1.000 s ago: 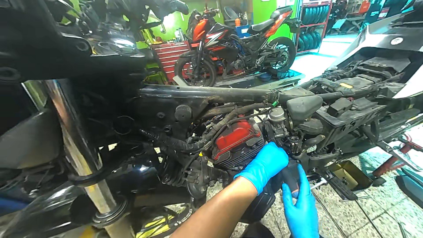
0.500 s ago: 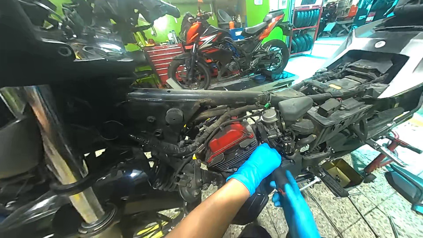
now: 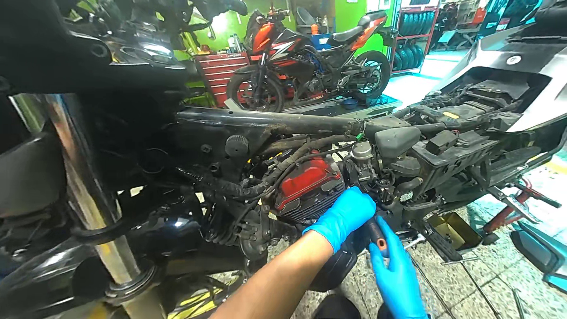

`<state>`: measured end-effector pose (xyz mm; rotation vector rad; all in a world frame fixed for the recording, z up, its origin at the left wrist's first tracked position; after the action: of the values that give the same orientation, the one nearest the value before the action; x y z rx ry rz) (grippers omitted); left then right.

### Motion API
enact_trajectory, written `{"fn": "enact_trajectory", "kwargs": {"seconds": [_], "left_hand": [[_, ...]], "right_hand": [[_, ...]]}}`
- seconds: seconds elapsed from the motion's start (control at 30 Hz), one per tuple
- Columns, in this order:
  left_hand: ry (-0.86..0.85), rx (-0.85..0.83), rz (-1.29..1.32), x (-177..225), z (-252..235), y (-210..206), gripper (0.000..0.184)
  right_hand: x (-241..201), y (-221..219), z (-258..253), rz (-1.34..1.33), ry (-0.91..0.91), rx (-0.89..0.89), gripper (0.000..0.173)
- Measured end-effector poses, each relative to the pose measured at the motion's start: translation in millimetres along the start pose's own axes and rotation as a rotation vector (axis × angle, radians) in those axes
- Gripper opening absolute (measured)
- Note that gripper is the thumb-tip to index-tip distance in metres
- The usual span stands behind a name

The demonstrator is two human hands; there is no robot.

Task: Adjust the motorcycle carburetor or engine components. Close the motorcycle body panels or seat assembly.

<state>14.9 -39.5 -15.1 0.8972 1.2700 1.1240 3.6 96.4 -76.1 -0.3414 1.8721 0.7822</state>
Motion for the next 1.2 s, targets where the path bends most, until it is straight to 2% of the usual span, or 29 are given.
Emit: {"fn": "enact_trajectory", "kwargs": {"seconds": [0.03, 0.07, 0.13, 0.17, 0.2, 0.23, 0.27, 0.33, 0.37, 0.4, 0.47, 0.5, 0.53, 0.57, 0.6, 0.63, 0.67, 0.7, 0.73, 0.77, 0.83, 0.87, 0.9, 0.97, 1.0, 1.03, 1.07, 1.17, 1.2], "left_hand": [[0.004, -0.008, 0.004, 0, 0, 0, 0.020], [0.005, -0.021, 0.005, 1, -1, -1, 0.021], [0.003, -0.048, 0.000, -1, -1, 0, 0.022], [0.004, -0.049, 0.004, -2, 0, 0, 0.022], [0.005, -0.057, 0.017, -2, 0, 1, 0.022], [0.003, -0.041, 0.019, -2, 0, 0, 0.021], [0.000, -0.017, 0.018, -2, 0, 0, 0.020], [-0.006, 0.031, 0.017, -2, 0, 0, 0.019], [-0.010, 0.058, 0.012, -1, 0, -1, 0.019], [-0.008, 0.064, 0.022, 0, 0, -2, 0.020], [0.006, 0.026, 0.081, 0, 1, 0, 0.021], [0.018, -0.004, 0.110, 0, 0, 2, 0.022], [0.025, -0.028, 0.133, 0, 0, 3, 0.023], [0.024, -0.039, 0.140, 1, 0, 4, 0.022], [0.020, -0.047, 0.144, 0, 1, 5, 0.022], [0.017, -0.055, 0.148, 0, 1, 7, 0.022], [0.016, -0.055, 0.145, 0, 2, 7, 0.021], [0.013, -0.046, 0.140, 0, 1, 7, 0.021], [0.010, -0.043, 0.138, 1, 1, 6, 0.021], [0.006, -0.043, 0.135, 2, 1, 6, 0.021], [0.005, -0.046, 0.128, 2, 1, 6, 0.021], [0.004, -0.043, 0.127, 2, 1, 6, 0.021], [0.001, -0.032, 0.122, 2, 1, 5, 0.020], [0.004, -0.039, 0.128, 2, 1, 4, 0.021], [0.006, -0.033, 0.126, 2, 1, 4, 0.022], [0.007, -0.029, 0.124, 2, 1, 4, 0.022], [0.008, -0.038, 0.126, 2, 1, 5, 0.022], [-0.001, -0.071, 0.126, 2, 2, 8, 0.023], [-0.006, -0.054, 0.123, 2, 1, 7, 0.022]], "right_hand": [[1, -1, 0, 0.160, 0.115, 0.096, 0.058], [4, -1, 2, 0.133, 0.095, 0.087, 0.059], [10, -5, 7, -0.397, -0.237, -0.117, 0.042], [12, -11, 8, -0.686, -0.417, -0.208, 0.042], [11, -14, 8, -0.803, -0.498, -0.246, 0.048], [9, -11, 6, -0.699, -0.430, -0.210, 0.045], [4, -4, 2, -0.403, -0.255, -0.125, 0.040], [-4, 2, -2, 0.213, 0.126, 0.099, 0.051], [-5, 2, -1, 0.281, 0.197, 0.142, 0.054], [-3, 3, 2, 0.192, 0.136, 0.087, 0.055], [2, -1, 6, -0.400, -0.245, -0.107, 0.040], [5, -7, 6, -0.687, -0.436, -0.188, 0.038], [6, -8, 7, -0.797, -0.523, -0.228, 0.045], [4, -4, 5, -0.660, -0.450, -0.193, 0.040], [-2, 4, 2, -0.342, -0.266, -0.129, 0.036], [-8, 9, 0, 0.013, -0.053, -0.054, 0.041], [-11, 11, -1, 0.249, 0.121, 0.021, 0.051], [-9, 12, -1, 0.329, 0.195, 0.050, 0.056], [-6, 12, 0, 0.279, 0.152, 0.005, 0.058], [-2, 13, 3, 0.108, 0.021, -0.082, 0.055], [9, 3, 5, -0.475, -0.287, -0.229, 0.041], [10, -1, 6, -0.615, -0.359, -0.248, 0.043], [6, 0, 6, -0.523, -0.305, -0.211, 0.043], [-7, 9, 6, 0.050, -0.012, -0.036, 0.047], [-8, 8, 6, 0.225, 0.118, 0.056, 0.054], [-6, 8, 7, 0.270, 0.153, 0.085, 0.059], [-2, 7, 7, 0.197, 0.091, 0.044, 0.061], [10, -1, 6, -0.407, -0.253, -0.183, 0.046], [8, 1, 5, -0.395, -0.249, -0.181, 0.046]]}}
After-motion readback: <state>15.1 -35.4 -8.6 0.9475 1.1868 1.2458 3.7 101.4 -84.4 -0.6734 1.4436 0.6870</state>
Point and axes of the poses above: each hand's wrist, its own z-axis away from the middle knuckle, its own y-axis out of the back of the hand, x = y × z, the point moved 5 cm from there along -z, towards the middle knuckle, and after that the axes turned 5 degrees about -y, right-handed, at the moved point
